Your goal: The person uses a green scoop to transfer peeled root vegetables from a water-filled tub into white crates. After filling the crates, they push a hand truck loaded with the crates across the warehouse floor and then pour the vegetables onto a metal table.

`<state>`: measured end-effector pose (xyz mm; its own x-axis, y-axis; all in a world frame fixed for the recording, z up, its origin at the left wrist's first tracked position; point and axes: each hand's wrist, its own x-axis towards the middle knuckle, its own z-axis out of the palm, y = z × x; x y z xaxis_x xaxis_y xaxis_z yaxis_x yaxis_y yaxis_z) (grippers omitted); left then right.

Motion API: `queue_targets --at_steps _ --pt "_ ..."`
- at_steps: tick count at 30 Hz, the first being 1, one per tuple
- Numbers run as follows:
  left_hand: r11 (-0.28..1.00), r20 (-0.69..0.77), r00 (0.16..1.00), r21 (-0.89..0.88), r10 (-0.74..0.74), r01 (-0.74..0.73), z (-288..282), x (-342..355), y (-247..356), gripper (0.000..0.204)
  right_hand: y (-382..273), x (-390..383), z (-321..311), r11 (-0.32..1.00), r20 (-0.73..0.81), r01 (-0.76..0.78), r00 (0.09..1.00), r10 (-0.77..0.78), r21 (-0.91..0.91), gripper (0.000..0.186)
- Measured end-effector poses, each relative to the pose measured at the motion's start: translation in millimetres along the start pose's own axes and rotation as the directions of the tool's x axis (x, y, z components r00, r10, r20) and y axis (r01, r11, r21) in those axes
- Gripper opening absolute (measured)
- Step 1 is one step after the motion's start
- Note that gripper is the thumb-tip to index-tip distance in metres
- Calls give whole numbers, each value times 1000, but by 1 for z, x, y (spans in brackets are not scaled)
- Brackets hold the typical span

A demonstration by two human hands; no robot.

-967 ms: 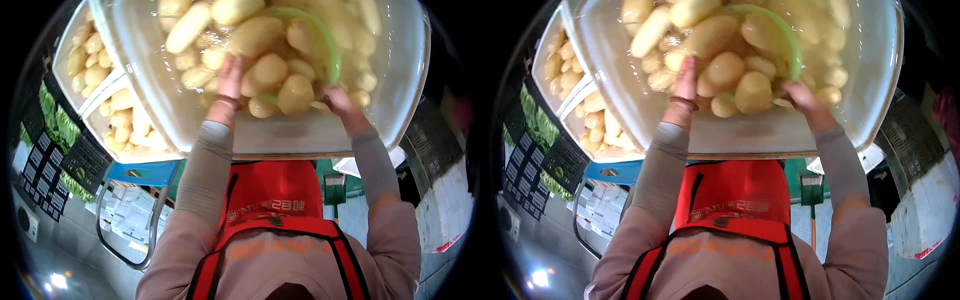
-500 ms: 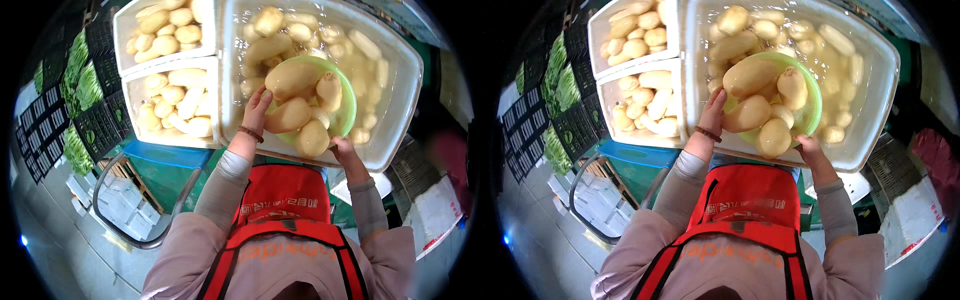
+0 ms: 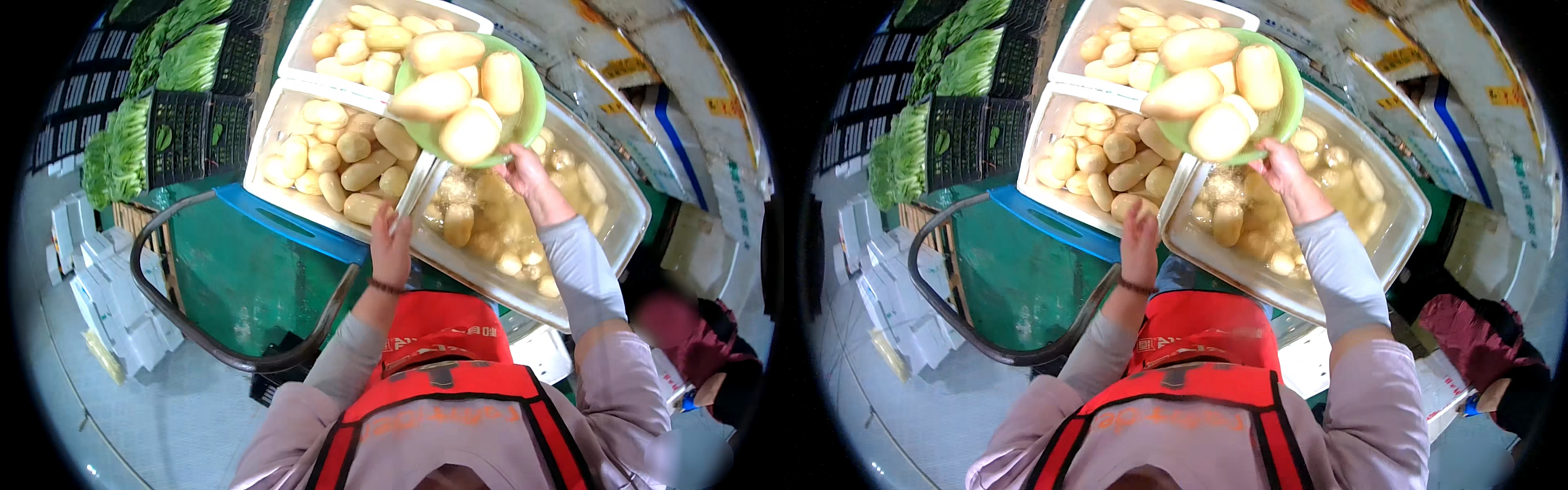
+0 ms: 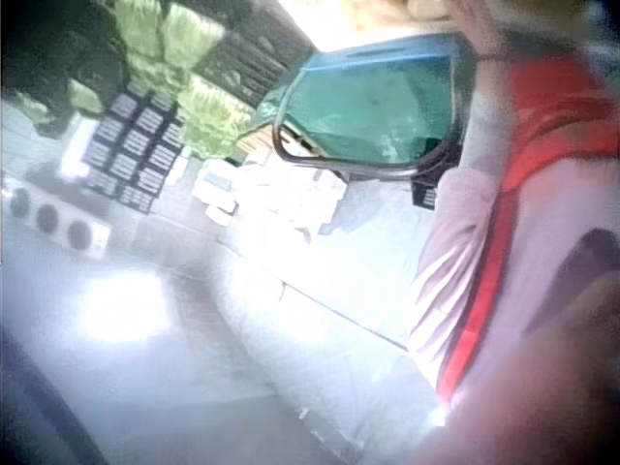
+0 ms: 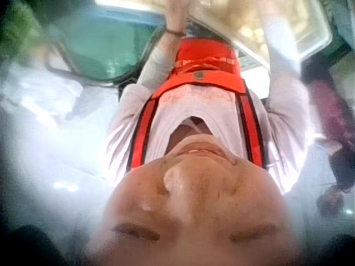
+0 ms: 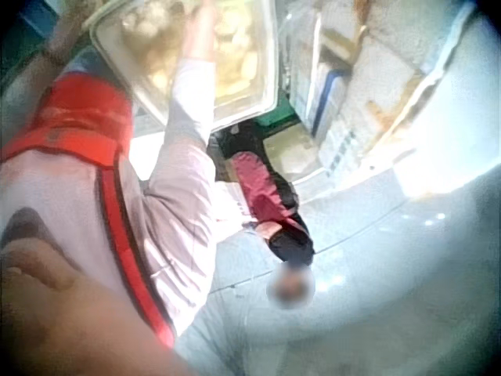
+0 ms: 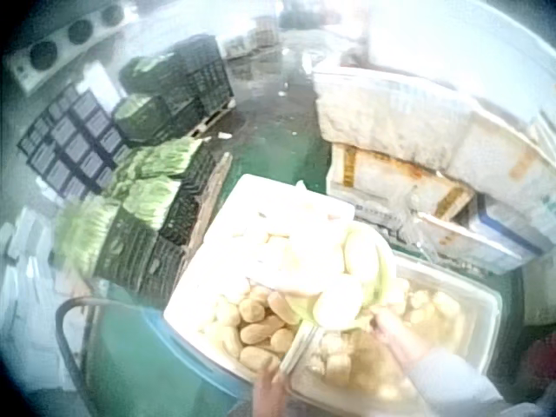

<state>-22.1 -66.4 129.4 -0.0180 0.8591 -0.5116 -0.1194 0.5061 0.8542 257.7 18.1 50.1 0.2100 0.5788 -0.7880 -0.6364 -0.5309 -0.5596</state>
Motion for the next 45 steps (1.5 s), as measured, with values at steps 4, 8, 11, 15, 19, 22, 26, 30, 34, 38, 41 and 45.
queue_targets --at_steps 4,8,11,15,19,22,26,30,34,38,41,45 --pt "957 82 991 279 -109 82 -68 -64 -50 52 -46 34 59 984 49 14 999 -5 -179 8" --pt "920 162 946 328 -280 216 -147 -107 -80 47 -73 51 121 906 -142 111 973 -183 -408 18" --pt "896 -45 914 185 -402 404 -206 -142 -133 44 -82 72 139 808 -227 71 942 -247 -584 28" --pt "838 -209 837 112 -506 535 -294 -178 -180 46 -89 101 175 678 -266 -67 944 -194 -732 36" --pt "819 -433 735 -14 -522 574 -333 -187 -160 44 -116 112 183 600 -289 -128 940 -181 -790 39" --pt "772 -472 647 -126 -599 623 -354 -193 -154 46 -122 112 206 497 -244 -88 935 -258 -863 43" --pt "798 -480 680 -74 -554 599 -365 -188 -164 47 -162 118 248 84 -38 -15 960 -279 -996 52" --pt "821 -452 707 -115 -545 559 -363 -179 -170 48 -148 107 287 -265 211 65 796 -567 -962 55" --pt "838 -393 756 -76 -524 541 -344 -158 -155 46 -149 98 305 -317 207 8 771 -602 -948 51" --pt "850 -386 775 -49 -500 524 -338 -155 -150 43 -143 96 307 -448 317 -13 689 -652 -894 45" --pt "845 -371 777 -43 -509 533 -338 -155 -143 43 -148 107 296 -506 424 55 630 -651 -861 43" --pt "827 -389 756 -30 -527 561 -351 -166 -157 43 -167 116 289 -249 400 313 735 -548 -916 47"
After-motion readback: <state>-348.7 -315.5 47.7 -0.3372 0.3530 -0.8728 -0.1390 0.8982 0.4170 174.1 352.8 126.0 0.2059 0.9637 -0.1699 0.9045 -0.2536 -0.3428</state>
